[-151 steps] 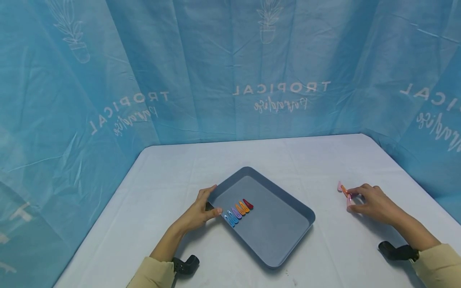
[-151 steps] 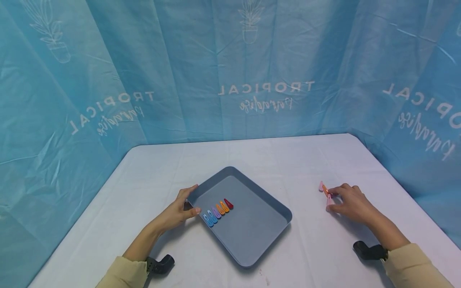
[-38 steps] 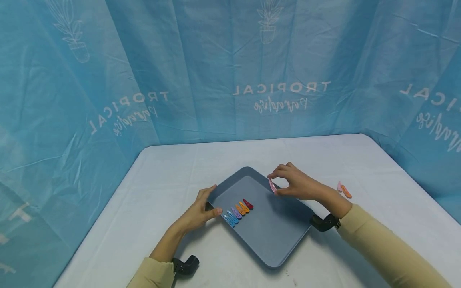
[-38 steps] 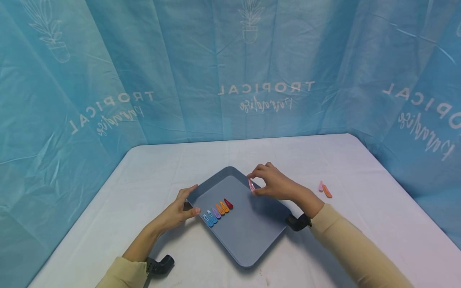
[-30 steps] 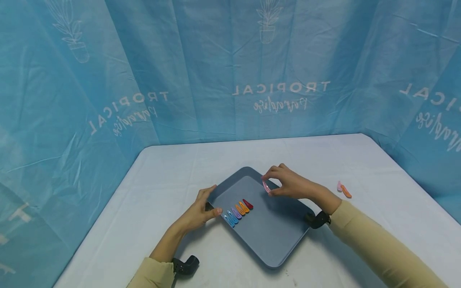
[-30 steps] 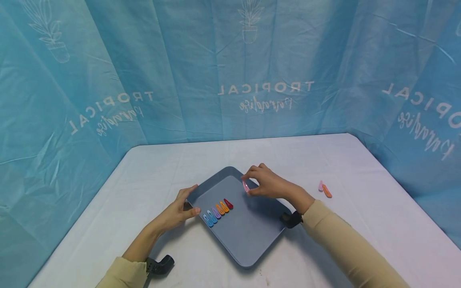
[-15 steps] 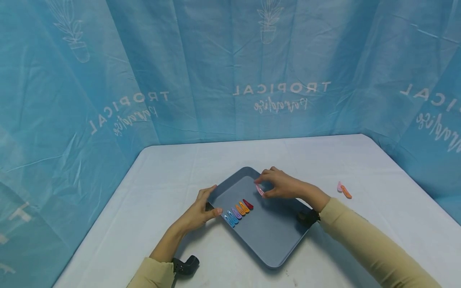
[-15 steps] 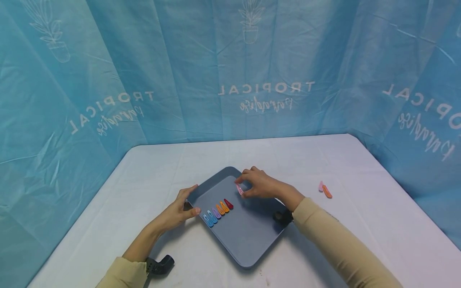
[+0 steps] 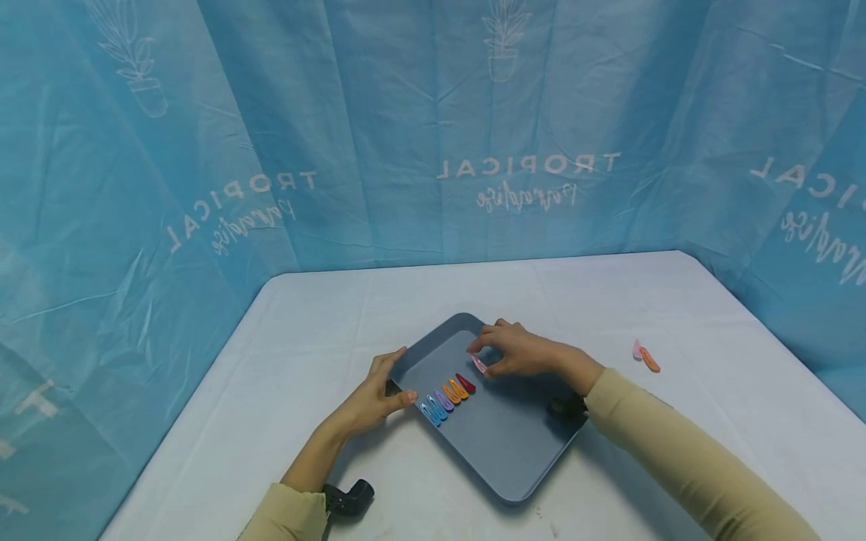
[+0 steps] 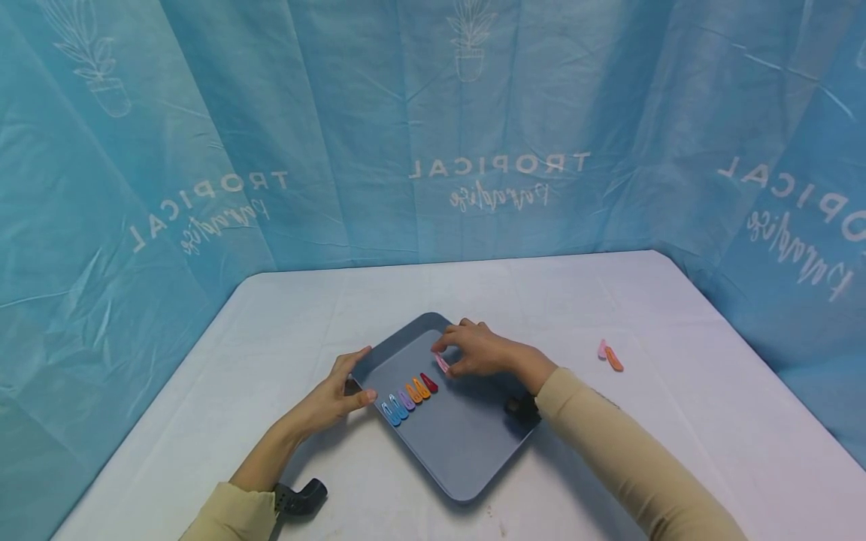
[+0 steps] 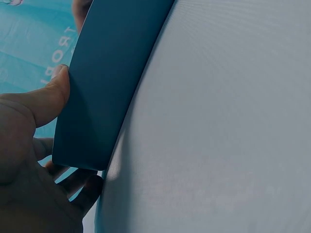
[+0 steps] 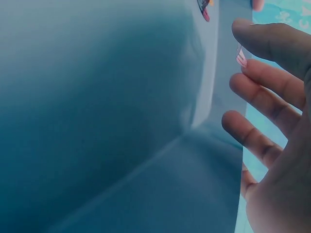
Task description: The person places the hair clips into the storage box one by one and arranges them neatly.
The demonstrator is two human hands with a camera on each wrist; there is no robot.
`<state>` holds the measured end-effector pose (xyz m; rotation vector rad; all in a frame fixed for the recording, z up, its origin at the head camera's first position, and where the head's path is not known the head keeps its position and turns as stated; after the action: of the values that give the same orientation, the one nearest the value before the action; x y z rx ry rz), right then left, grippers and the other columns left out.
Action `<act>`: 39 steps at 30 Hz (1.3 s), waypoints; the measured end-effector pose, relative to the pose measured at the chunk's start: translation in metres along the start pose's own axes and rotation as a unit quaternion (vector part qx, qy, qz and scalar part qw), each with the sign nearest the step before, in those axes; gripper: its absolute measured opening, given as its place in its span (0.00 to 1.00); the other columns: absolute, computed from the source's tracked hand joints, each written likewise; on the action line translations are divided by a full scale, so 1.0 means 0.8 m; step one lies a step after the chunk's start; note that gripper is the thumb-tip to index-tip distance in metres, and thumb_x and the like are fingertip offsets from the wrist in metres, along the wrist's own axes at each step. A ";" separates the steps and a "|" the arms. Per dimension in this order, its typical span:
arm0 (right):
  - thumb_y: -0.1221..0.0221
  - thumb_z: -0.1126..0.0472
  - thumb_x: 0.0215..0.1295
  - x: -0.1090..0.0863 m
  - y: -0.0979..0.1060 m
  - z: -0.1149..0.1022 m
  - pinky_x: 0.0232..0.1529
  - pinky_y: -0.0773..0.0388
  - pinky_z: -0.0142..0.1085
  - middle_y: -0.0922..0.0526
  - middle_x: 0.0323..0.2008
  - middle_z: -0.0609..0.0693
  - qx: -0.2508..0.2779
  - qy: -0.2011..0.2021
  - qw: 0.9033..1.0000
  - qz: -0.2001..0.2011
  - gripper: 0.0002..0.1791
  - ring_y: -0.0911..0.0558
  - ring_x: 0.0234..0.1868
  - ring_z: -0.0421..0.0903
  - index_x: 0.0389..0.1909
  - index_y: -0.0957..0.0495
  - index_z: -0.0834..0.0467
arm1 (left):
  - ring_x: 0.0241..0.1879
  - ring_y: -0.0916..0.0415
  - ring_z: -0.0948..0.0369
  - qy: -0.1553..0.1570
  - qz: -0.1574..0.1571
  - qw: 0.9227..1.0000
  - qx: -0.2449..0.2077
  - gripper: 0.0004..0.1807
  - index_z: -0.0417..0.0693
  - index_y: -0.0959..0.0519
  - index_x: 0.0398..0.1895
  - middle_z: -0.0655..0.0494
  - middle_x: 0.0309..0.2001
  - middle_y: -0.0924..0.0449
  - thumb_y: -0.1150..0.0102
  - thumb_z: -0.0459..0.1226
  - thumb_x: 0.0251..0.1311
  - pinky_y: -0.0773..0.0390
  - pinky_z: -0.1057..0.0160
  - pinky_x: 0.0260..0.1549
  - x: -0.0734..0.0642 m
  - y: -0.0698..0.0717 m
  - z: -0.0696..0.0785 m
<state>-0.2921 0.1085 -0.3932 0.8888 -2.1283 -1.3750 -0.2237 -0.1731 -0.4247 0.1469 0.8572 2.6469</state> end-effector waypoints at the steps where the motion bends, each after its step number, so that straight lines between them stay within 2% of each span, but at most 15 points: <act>1: 0.36 0.56 0.56 0.001 -0.001 -0.001 0.54 0.36 0.52 0.23 0.54 0.47 0.000 0.001 1.000 -0.003 0.23 0.32 0.53 0.47 0.55 0.22 0.52 | 0.73 0.56 0.43 -0.001 0.000 1.000 0.000 0.46 0.49 0.54 0.75 0.43 0.70 0.53 0.38 0.43 0.59 0.49 0.37 0.66 0.000 0.000 0.000; 14: 0.35 0.55 0.56 0.009 -0.011 -0.005 0.60 0.41 0.57 0.24 0.57 0.47 -0.018 -0.005 0.999 -0.033 0.25 0.32 0.58 0.51 0.57 0.23 0.49 | 0.72 0.56 0.42 0.004 -0.003 1.000 -0.001 0.46 0.48 0.54 0.75 0.42 0.70 0.54 0.39 0.44 0.59 0.50 0.37 0.67 0.003 -0.001 -0.002; 24: 0.34 0.52 0.55 0.011 -0.015 -0.009 0.57 0.39 0.55 0.23 0.55 0.45 -0.056 -0.002 0.998 -0.041 0.25 0.31 0.57 0.50 0.56 0.23 0.46 | 0.72 0.56 0.41 -0.006 -0.001 1.000 0.005 0.45 0.47 0.54 0.75 0.42 0.70 0.54 0.40 0.43 0.60 0.48 0.37 0.66 0.002 -0.001 -0.002; 39: 0.34 0.49 0.55 0.012 -0.019 -0.008 0.55 0.36 0.54 0.23 0.55 0.44 -0.090 0.003 0.995 -0.046 0.26 0.29 0.55 0.45 0.57 0.23 0.44 | 0.73 0.56 0.43 0.015 0.006 1.000 -0.002 0.45 0.50 0.53 0.75 0.44 0.71 0.53 0.38 0.43 0.59 0.49 0.37 0.66 0.003 -0.002 0.000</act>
<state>-0.2901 0.0931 -0.4039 0.9262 -1.9437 -1.5797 -0.2251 -0.1710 -0.4261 0.1128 0.8621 2.6681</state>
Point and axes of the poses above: each hand's wrist, its own x-axis towards the middle knuckle, its own y-axis out of the back of the hand, z = x × y, the point moved 1 cm from there along x, towards the middle knuckle
